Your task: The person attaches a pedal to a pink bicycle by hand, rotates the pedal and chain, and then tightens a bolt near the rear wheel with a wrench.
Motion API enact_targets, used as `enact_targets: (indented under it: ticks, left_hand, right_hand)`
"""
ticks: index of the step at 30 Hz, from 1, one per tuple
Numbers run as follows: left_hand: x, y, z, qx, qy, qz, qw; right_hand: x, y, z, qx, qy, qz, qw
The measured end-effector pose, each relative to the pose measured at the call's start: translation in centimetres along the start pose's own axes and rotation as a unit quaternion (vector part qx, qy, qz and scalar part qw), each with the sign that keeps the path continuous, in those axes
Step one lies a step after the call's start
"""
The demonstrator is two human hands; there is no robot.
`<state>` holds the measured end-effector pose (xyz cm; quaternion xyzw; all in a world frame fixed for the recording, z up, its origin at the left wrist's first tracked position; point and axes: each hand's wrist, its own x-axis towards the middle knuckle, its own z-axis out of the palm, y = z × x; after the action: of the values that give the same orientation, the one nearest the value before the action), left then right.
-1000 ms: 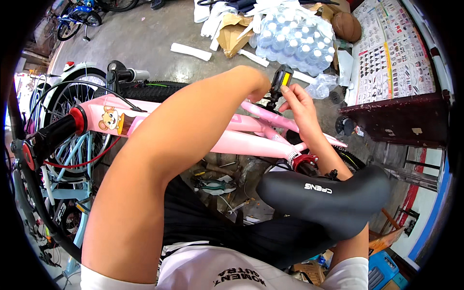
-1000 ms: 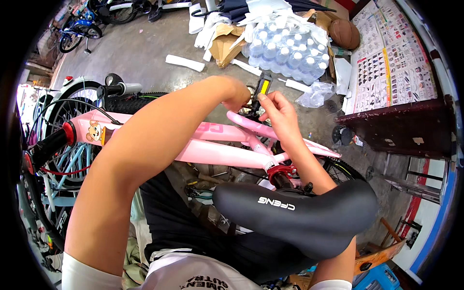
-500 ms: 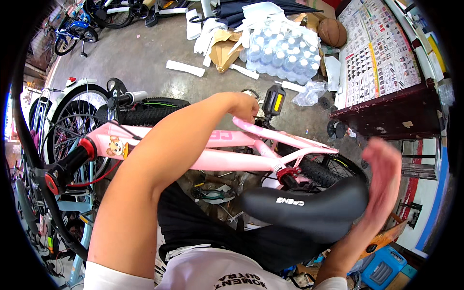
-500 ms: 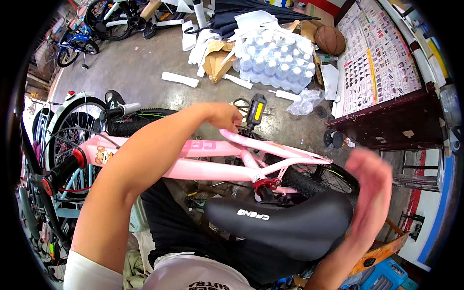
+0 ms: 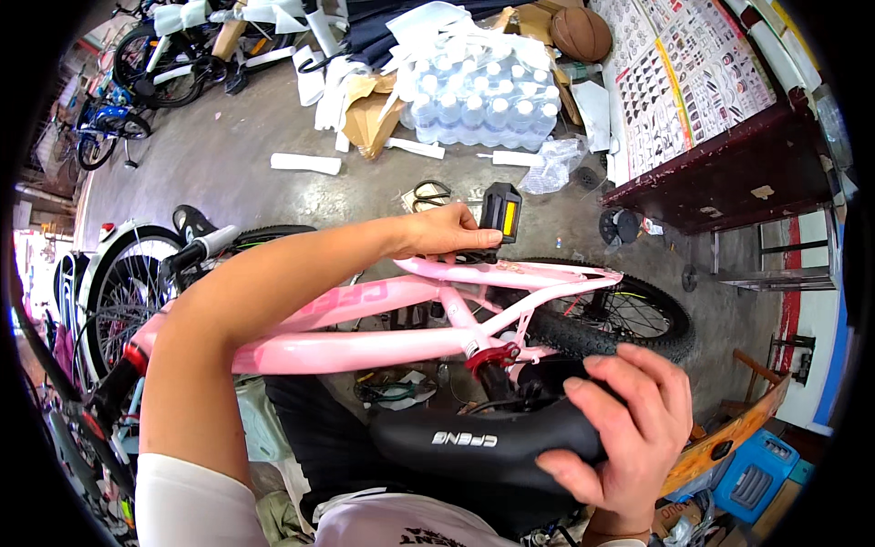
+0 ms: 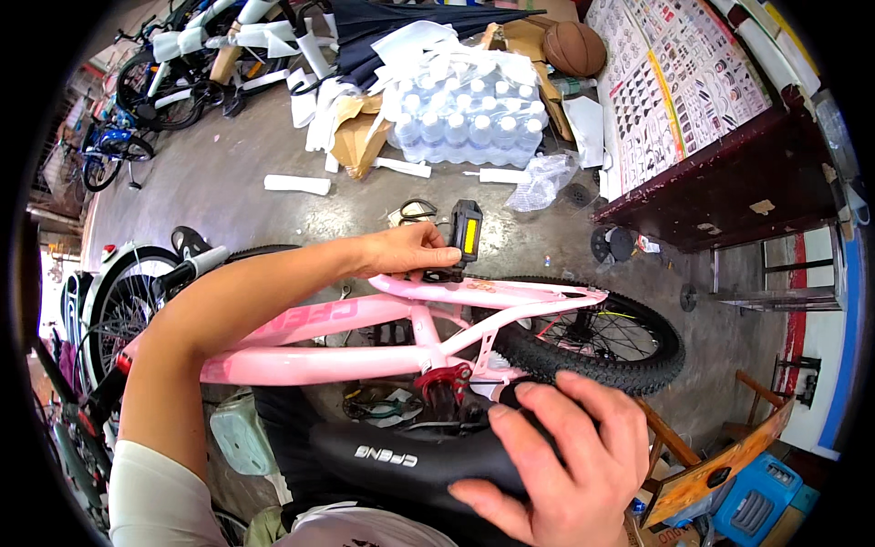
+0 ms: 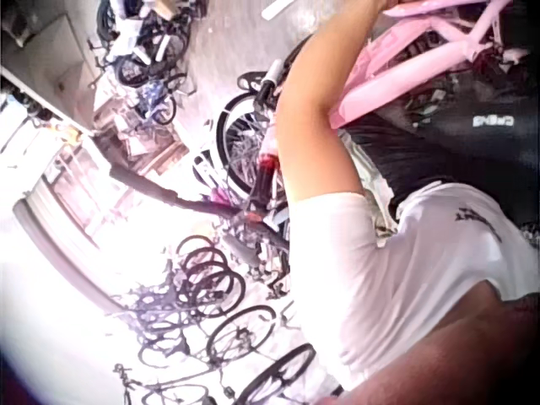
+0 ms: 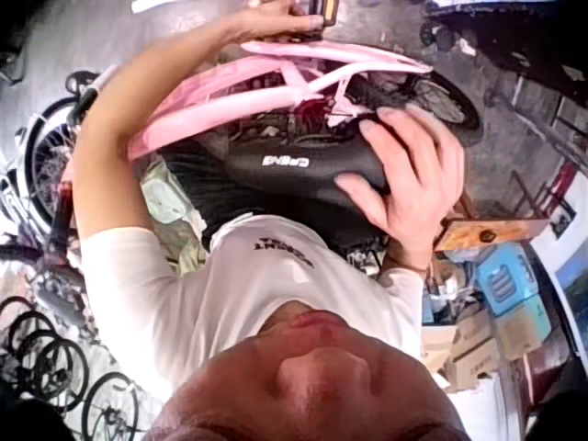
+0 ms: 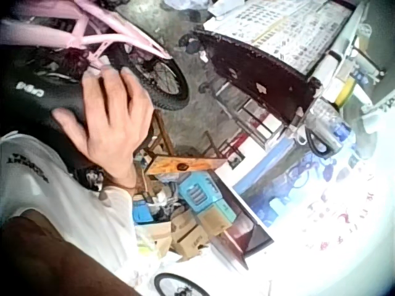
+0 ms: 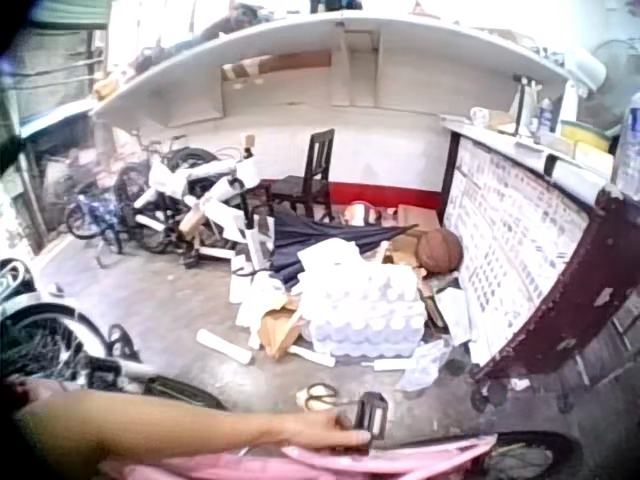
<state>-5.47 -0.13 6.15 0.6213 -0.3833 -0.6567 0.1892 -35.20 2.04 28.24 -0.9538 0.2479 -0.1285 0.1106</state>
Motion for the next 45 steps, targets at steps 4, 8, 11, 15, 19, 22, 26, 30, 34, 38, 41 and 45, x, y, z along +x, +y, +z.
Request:
enact_targets:
  ticks: [4, 8, 11, 15, 19, 22, 26, 30, 34, 38, 41, 45]
  left_hand:
    - [2.7, 0.3, 1.4, 0.036, 0.132, 0.071, 0.988]
    - [5.4, 2.7, 1.4, -0.013, 0.064, 0.007, 0.998]
    - [8.7, 2.2, 0.4, -0.037, 0.011, -0.041, 0.998]
    - [13.4, 0.8, 0.0, 0.025, 0.017, -0.045, 0.999]
    - [17.1, -2.6, -1.1, 0.107, 0.104, -0.037, 0.988]
    - [17.4, -9.1, -4.5, 0.21, 0.223, -0.083, 0.948]
    - [9.9, -9.9, -8.5, 0.257, 0.271, -0.17, 0.912]
    - [-0.6, -7.0, -9.9, 0.288, 0.289, -0.188, 0.893]
    - [-4.8, 0.3, -5.5, 0.245, 0.233, -0.106, 0.935]
    - [-0.1, 5.5, 1.1, 0.238, 0.186, -0.022, 0.953]
    - [8.2, 4.6, 2.9, 0.213, 0.175, -0.048, 0.96]
    - [16.3, -4.9, -0.8, 0.25, 0.262, -0.112, 0.926]
  right_hand:
    - [0.3, 0.3, -0.4, 0.017, -0.028, -0.015, 0.999]
    - [0.9, 0.7, -1.2, 0.042, -0.048, -0.017, 0.998]
    - [1.1, 1.2, -1.3, 0.048, -0.053, -0.031, 0.997]
    - [1.1, 1.1, -1.1, 0.057, -0.043, -0.04, 0.997]
    - [1.2, 1.3, -1.1, 0.049, -0.048, -0.036, 0.997]
    - [2.0, 2.0, -1.0, 0.064, -0.046, -0.041, 0.996]
    - [2.3, 1.9, -1.7, 0.082, -0.041, -0.019, 0.996]
    - [1.9, 2.2, -1.5, 0.093, -0.043, -0.036, 0.994]
    - [1.7, 2.0, -1.4, 0.073, -0.054, -0.033, 0.995]
    - [1.0, 2.2, -0.7, 0.071, -0.035, -0.04, 0.996]
    - [1.2, 1.8, -0.6, 0.071, -0.02, -0.057, 0.996]
    - [1.5, 1.9, -0.8, 0.071, -0.017, -0.052, 0.996]
